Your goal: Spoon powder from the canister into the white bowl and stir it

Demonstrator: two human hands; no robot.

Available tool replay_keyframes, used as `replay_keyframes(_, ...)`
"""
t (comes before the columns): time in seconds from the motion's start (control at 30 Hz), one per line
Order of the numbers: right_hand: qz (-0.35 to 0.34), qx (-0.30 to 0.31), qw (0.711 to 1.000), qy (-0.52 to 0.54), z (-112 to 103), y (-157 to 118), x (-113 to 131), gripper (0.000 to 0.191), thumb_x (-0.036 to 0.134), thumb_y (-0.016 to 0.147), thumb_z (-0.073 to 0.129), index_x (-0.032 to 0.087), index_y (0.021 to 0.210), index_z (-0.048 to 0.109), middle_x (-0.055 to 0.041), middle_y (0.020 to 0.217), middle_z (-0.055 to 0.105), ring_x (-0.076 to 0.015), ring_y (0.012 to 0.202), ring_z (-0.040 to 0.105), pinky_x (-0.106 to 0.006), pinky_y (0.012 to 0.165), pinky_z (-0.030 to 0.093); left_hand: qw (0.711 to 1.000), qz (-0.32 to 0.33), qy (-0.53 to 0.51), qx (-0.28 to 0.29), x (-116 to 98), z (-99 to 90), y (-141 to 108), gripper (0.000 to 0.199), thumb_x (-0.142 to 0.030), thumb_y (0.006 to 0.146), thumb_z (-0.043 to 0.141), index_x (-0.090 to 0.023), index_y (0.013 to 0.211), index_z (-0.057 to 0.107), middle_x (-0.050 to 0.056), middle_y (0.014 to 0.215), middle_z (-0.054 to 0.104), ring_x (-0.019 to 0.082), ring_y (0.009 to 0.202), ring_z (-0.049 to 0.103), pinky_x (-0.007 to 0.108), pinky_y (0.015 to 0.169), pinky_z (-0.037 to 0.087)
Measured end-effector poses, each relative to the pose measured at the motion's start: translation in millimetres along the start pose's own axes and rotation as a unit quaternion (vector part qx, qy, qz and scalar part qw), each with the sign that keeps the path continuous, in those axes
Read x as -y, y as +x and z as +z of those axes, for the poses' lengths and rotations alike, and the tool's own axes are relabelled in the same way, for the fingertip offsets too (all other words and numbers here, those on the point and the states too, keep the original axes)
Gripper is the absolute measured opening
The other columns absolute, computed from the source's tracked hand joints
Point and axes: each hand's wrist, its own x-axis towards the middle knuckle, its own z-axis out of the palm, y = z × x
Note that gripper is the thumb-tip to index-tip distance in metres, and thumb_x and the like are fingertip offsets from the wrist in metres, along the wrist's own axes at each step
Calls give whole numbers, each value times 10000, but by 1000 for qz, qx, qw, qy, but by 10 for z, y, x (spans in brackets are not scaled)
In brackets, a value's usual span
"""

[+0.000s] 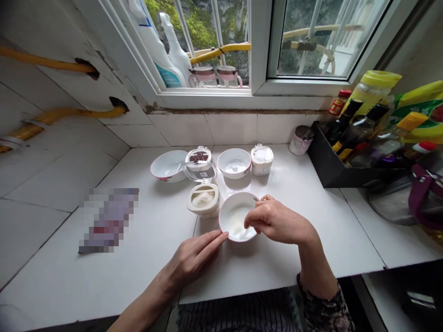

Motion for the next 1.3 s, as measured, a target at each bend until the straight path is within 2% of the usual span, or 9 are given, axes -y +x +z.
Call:
replay_keyframes(0.33, 19, -22, 999, -29, -51, -88, -32, 265, 73, 913, 486, 194, 830, 707, 5, 642, 635, -142, 700, 541, -339, 812, 411, 1000, -3, -2, -4, 9, -3, -2, 364, -57, 956, 399, -83, 1302, 510, 126, 1003, 691, 165, 837, 688, 242, 615, 585)
replay_keyframes(0.43, 30, -51, 998, -24, -43, -86, -56, 262, 74, 904, 484, 197, 863, 712, -12, 715, 671, -146, 729, 569, -327, 787, 430, 1000, -7, -1, -2, 10, -4, -4, 380, -64, 962, 392, -90, 1328, 492, 126, 1006, 691, 164, 839, 689, 240, 617, 586)
replay_keyframes(0.6, 75, -90, 993, 35, -64, -67, -74, 251, 185, 939, 470, 211, 940, 720, -41, 869, 678, -145, 773, 604, -272, 680, 458, 1000, -4, -2, -2, 10, -9, 11, 374, -66, 966, 384, -97, 1321, 496, 126, 993, 695, 162, 832, 693, 240, 618, 591)
replay_keyframes(0.9, 164, -195, 961, 109, 26, 35, -111, 143, 278, 879, 542, 200, 835, 653, -3, 739, 650, -136, 678, 563, -257, 597, 427, 1000, 2, 5, -17, 4, -3, 31, 321, -57, 947, 405, -81, 1237, 542, 127, 983, 695, 163, 810, 692, 249, 616, 594)
replay_keyframes(1.1, 185, -199, 957, 101, 15, 50, -144, 172, 302, 853, 560, 196, 800, 685, -13, 729, 670, -139, 653, 548, -264, 585, 421, 1000, 3, 5, -21, 11, 11, 27, 336, -57, 944, 397, -90, 1248, 538, 133, 1005, 695, 166, 846, 698, 249, 646, 606)
replay_keyframes(1.3, 165, -135, 970, 118, 115, 92, -137, 166, 248, 834, 566, 181, 797, 713, -25, 716, 693, -140, 644, 592, -263, 587, 443, 1000, 0, 4, -20, 14, 15, 24, 351, -54, 939, 396, -103, 1260, 531, 126, 1008, 695, 163, 866, 697, 239, 667, 602)
